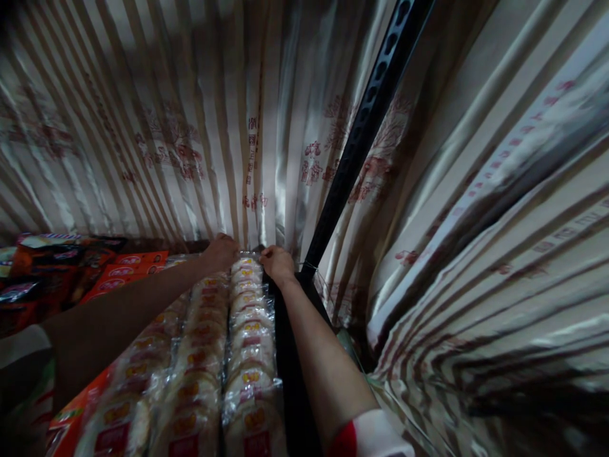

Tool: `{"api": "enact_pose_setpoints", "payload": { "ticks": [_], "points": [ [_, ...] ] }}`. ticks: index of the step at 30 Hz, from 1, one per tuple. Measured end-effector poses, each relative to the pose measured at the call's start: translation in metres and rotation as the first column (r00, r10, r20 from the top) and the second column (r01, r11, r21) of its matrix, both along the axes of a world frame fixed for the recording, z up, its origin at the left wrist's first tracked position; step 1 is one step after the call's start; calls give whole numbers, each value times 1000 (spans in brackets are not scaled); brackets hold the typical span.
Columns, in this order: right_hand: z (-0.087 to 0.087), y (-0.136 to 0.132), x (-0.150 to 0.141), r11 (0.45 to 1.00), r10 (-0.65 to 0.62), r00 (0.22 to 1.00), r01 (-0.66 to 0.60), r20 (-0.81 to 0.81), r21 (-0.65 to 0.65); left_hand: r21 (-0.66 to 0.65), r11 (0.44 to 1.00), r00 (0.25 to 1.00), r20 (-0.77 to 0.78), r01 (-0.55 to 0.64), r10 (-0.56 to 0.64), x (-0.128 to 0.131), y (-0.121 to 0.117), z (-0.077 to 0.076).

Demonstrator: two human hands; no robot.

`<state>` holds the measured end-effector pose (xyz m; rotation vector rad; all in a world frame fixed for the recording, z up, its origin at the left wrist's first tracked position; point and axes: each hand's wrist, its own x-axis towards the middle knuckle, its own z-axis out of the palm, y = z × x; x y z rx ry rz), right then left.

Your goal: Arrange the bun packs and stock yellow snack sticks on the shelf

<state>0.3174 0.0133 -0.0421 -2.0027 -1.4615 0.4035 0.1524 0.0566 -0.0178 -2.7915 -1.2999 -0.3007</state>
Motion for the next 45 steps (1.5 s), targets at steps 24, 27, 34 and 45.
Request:
{"api": "enact_pose_setpoints", "payload": {
  "ticks": [24, 27, 34, 45],
  "points": [
    [-10, 4, -1, 989, 47, 988, -24, -149, 148, -83, 980, 975, 114, -180, 188, -5, -14, 10],
    [-14, 6, 0, 984, 72, 984, -43, -165, 175, -156, 971, 974, 104, -183, 201, -5, -13, 11],
    [-7, -7, 1, 988, 9, 997, 3, -78, 154, -187, 962, 971, 100, -197, 218, -4, -13, 12],
    [-19, -14, 12, 966, 252, 921, -220, -298, 136, -150, 983, 981, 146, -104, 126, -5, -11, 2]
  ]
}}
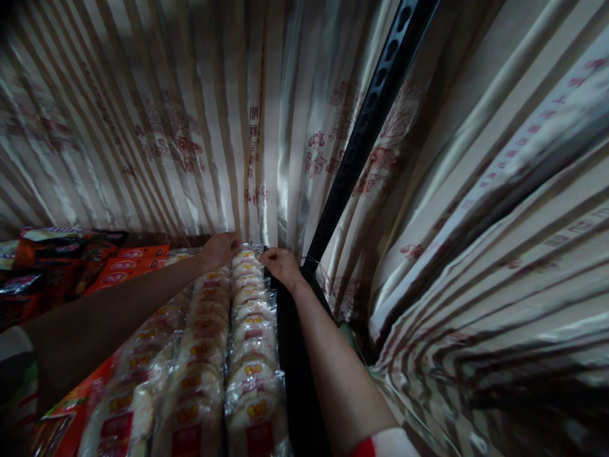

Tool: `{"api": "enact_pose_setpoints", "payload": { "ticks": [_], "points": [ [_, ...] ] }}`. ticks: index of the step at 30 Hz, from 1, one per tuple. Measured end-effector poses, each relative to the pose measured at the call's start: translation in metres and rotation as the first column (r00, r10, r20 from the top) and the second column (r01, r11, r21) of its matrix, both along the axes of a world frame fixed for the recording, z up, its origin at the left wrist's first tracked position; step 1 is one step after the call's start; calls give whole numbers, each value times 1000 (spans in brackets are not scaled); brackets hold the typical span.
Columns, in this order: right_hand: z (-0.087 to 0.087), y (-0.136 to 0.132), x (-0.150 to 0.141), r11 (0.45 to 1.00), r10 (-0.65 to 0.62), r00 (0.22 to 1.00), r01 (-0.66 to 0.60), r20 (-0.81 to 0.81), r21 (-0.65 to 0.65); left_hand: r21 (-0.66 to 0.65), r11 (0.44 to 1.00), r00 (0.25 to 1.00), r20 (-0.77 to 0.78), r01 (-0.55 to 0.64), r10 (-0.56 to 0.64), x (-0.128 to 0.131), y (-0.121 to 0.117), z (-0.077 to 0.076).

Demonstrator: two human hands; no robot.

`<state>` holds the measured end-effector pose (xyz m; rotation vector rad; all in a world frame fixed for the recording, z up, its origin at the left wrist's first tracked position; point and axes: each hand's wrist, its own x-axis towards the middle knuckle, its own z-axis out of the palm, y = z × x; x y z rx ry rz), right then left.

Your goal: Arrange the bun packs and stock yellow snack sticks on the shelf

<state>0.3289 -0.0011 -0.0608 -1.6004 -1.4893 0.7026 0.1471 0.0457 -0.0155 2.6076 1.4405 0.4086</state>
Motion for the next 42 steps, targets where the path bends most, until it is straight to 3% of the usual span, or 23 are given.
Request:
{"api": "enact_pose_setpoints", "payload": {
  "ticks": [7, 16, 25, 33, 37, 42],
  "points": [
    [5, -2, 1, 986, 143, 964, -157, -223, -47, 75, 996, 991, -121, 56, -47, -2, -5, 3],
    [2, 1, -3, 995, 68, 967, -85, -244, -60, 131, 965, 963, -180, 226, -201, -10, -6, 4],
    [7, 3, -4, 997, 4, 995, -12, -96, -81, 182, 947, 963, -103, 264, -249, -18, -3, -1],
    [12, 3, -8, 997, -26, 985, 12, -172, -77, 239, 956, 985, -82, 170, -155, -17, -7, -3],
    [8, 6, -7, 999, -32, 997, 30, -76, -22, 285, 947, 985, -133, 148, -114, -15, -12, 0],
    [3, 8, -6, 998, -55, 998, 55, 1, 26, 234, 969, 980, -198, 80, -34, -12, -21, 6]
  ]
}}
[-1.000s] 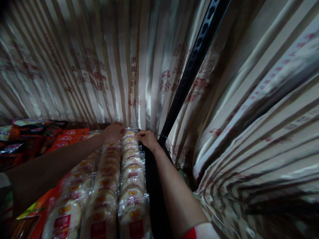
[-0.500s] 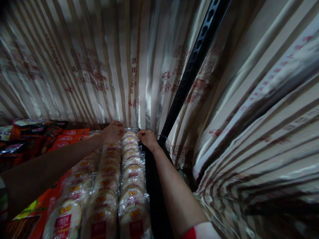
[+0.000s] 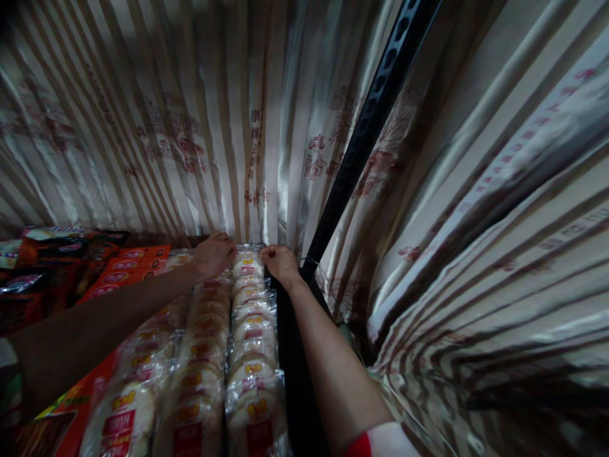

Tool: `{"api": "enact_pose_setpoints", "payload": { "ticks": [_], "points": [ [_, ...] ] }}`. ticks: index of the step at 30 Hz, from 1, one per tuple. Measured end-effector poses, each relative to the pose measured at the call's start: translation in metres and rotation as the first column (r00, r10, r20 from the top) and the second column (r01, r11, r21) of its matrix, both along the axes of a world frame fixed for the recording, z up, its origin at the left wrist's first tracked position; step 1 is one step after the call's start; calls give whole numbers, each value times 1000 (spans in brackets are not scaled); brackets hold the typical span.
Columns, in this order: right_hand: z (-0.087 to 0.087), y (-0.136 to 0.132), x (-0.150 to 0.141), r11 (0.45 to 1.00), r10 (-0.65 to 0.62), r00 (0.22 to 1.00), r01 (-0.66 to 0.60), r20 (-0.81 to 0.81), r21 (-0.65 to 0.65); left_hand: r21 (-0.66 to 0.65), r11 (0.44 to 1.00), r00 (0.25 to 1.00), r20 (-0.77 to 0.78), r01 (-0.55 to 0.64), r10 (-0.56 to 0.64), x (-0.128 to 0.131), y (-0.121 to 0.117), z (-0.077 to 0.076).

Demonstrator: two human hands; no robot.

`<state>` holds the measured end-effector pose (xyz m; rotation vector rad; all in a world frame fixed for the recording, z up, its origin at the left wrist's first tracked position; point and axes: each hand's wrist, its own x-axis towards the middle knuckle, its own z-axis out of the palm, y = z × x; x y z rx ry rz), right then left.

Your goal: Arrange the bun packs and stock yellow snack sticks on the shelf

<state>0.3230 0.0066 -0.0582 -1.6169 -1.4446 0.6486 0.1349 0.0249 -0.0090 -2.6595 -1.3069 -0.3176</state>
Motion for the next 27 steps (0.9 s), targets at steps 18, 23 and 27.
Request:
{"api": "enact_pose_setpoints", "payload": {
  "ticks": [18, 23, 27],
  "points": [
    [1, 1, -3, 997, -70, 987, 71, 145, -1, -72, 991, 993, 63, 109, -105, -4, -15, -5],
    [-1, 2, -3, 997, -71, 990, 71, 125, 10, -104, 986, 992, 24, 127, -125, -3, -17, -3],
    [-3, 3, -3, 997, -70, 989, 68, 129, 19, -179, 976, 993, 25, 121, -119, -3, -18, 1]
  ]
}}
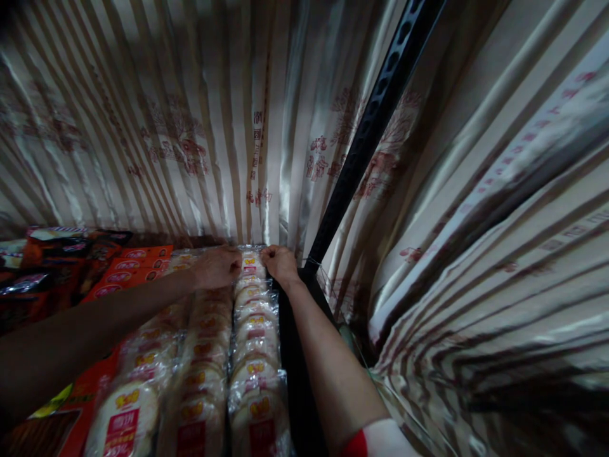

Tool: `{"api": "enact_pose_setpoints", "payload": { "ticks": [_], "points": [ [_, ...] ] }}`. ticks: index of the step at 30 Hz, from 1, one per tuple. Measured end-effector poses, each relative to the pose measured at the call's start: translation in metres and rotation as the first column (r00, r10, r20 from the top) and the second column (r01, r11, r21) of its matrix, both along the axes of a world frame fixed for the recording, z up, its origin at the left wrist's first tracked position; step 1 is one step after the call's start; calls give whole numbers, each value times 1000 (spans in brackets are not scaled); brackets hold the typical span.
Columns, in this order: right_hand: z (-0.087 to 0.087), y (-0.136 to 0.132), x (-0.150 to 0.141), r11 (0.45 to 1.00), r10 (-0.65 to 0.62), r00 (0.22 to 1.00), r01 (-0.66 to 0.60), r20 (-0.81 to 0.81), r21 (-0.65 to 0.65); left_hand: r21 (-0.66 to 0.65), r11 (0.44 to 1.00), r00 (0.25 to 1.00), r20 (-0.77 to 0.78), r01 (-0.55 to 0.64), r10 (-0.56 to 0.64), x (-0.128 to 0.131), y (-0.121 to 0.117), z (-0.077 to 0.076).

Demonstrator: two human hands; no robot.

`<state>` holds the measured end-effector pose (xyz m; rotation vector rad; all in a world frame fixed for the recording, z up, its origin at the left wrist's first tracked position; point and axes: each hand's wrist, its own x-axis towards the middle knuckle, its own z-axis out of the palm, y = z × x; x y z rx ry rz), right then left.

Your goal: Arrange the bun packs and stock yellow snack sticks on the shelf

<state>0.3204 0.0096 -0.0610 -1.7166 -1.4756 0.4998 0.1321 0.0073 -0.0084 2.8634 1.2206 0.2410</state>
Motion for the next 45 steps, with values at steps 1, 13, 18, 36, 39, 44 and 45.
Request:
{"api": "enact_pose_setpoints", "payload": {
  "ticks": [1, 13, 18, 36, 39, 44, 45],
  "points": [
    [0, 0, 0, 1000, 2, 1000, -2, 2, 2, -16, 1000, 1000, 4, 0, 0, 0, 0, 1],
    [-7, 1, 2, 1000, 8, 999, -8, -51, -5, -26, 1000, 1000, 24, 14, -14, 0, 2, -3],
    [-8, -2, 2, 1000, 14, 997, -14, -76, -9, -17, 1000, 1000, 20, 4, -4, 1, -2, -2],
    [-10, -25, -6, 995, -29, 920, 64, -390, 76, 8, 997, 997, 23, -75, 75, 3, -8, -5],
    [-11, -31, -4, 998, -29, 921, 50, -388, 45, 10, 997, 997, 24, -80, 79, 3, -9, -5],
    [-11, -40, -5, 999, -38, 927, 45, -374, 11, 12, 995, 995, 19, -97, 97, 4, -11, -6],
    [-12, -42, -6, 999, -31, 927, 38, -374, 10, 10, 995, 995, 22, -98, 98, 4, -11, -6]
  ]
}}
